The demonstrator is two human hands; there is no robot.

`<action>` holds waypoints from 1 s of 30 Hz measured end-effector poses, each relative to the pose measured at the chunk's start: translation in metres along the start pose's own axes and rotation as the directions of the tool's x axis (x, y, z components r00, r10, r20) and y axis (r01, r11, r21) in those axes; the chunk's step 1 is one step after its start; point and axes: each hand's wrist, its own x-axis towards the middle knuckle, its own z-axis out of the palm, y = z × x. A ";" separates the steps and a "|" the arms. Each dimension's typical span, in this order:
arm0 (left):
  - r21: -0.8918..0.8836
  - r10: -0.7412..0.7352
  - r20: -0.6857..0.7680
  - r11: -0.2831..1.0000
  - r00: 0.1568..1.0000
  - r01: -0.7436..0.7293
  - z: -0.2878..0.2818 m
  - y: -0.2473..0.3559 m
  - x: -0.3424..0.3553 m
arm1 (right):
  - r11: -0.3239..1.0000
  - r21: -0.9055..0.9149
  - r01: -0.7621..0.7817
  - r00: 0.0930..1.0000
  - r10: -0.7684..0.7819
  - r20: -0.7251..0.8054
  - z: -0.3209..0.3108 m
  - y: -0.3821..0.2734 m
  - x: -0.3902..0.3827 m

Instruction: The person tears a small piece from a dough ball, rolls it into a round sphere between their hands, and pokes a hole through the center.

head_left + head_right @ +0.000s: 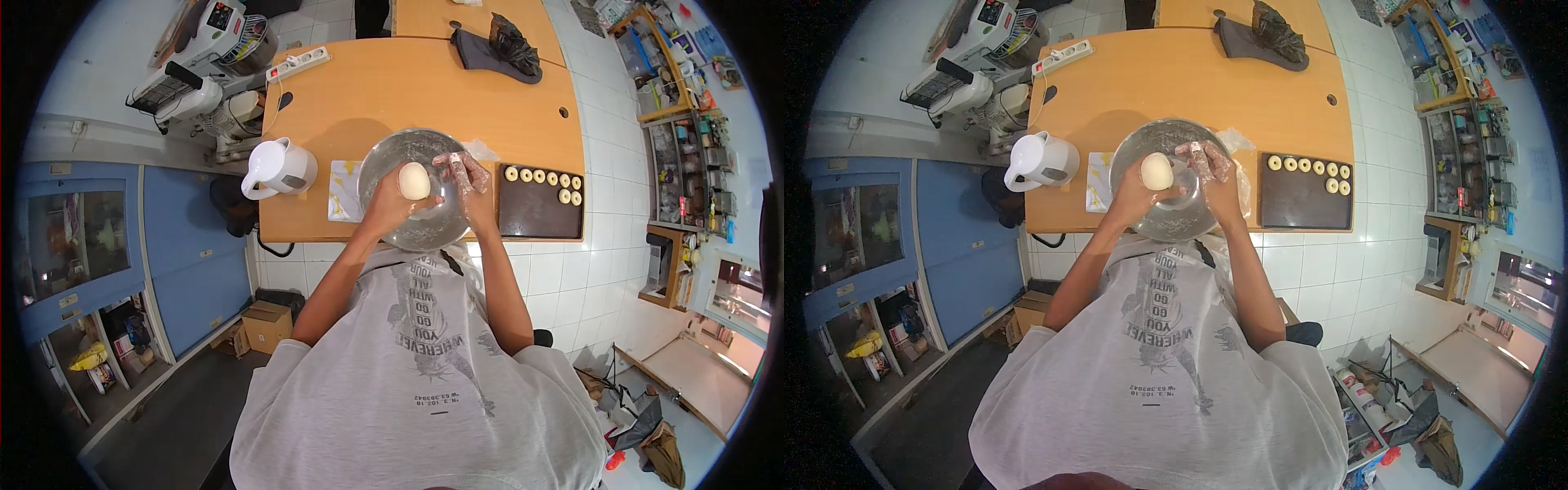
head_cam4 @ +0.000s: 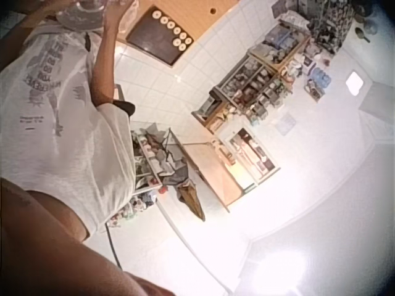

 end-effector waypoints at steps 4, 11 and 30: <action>0.140 0.068 -0.073 0.989 0.995 -0.057 0.000 -0.006 0.005 | 0.999 -0.025 0.020 1.000 -0.020 0.003 0.001 -0.001 0.001; 0.223 0.132 -0.047 0.968 0.990 -0.118 -0.005 -0.007 0.005 | 0.948 -0.228 0.220 0.955 -0.161 0.250 0.004 -0.020 0.000; 0.082 -0.092 0.109 0.993 0.990 0.083 -0.015 -0.012 0.005 | 0.816 -0.535 0.218 0.972 -0.230 0.046 0.024 0.018 0.006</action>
